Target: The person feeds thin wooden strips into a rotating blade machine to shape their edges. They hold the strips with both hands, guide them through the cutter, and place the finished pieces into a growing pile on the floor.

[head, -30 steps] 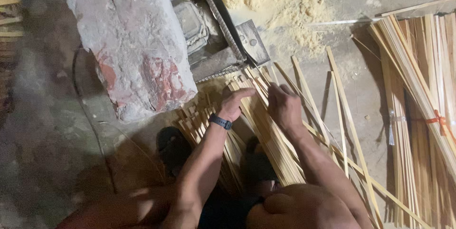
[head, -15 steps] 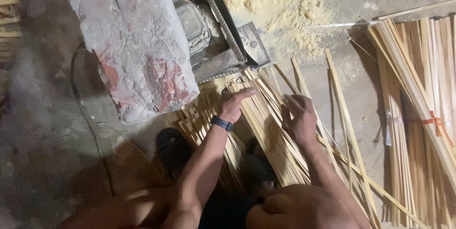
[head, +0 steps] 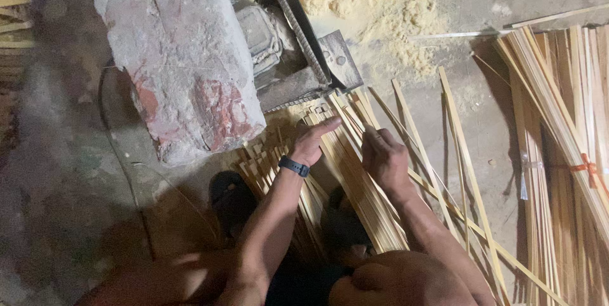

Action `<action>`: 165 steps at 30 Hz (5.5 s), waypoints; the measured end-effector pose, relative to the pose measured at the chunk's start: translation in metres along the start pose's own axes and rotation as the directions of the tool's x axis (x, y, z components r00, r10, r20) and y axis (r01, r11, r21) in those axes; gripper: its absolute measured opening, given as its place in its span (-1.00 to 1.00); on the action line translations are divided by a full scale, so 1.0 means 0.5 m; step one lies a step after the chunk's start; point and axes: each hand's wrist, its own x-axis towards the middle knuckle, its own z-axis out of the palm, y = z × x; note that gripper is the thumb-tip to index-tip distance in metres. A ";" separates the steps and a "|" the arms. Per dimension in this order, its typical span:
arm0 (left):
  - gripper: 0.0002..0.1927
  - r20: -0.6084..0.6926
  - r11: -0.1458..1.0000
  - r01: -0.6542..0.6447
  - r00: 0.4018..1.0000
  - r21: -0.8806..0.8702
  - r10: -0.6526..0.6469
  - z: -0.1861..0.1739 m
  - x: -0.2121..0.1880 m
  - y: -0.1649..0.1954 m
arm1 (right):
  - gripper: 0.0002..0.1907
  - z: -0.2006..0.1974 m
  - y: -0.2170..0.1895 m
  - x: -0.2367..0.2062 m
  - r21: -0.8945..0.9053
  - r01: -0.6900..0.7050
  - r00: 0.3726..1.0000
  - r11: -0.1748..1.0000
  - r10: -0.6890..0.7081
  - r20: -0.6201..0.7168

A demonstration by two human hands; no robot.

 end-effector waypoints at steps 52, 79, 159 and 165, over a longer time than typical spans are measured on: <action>-0.47 -0.021 0.967 -0.252 0.968 -0.038 0.251 0.049 -0.050 0.056 | -0.61 -0.081 -0.017 -0.023 -0.253 0.104 0.977 0.962 -0.147 -0.157; -0.41 0.225 0.970 -0.215 0.945 -0.114 0.236 0.042 -0.075 0.068 | -0.56 -0.079 -0.022 -0.048 -0.238 0.106 0.994 0.965 -0.107 0.009; -0.52 -0.104 0.957 -0.289 0.953 -0.014 0.286 0.065 -0.052 0.045 | -0.63 -0.075 -0.011 -0.046 -0.281 0.161 0.976 0.946 -0.195 -0.099; -0.61 -0.130 0.957 -0.283 0.953 -0.056 0.274 0.071 -0.049 0.051 | -0.85 -0.012 0.007 -0.024 0.058 -0.007 1.000 0.998 0.008 -0.013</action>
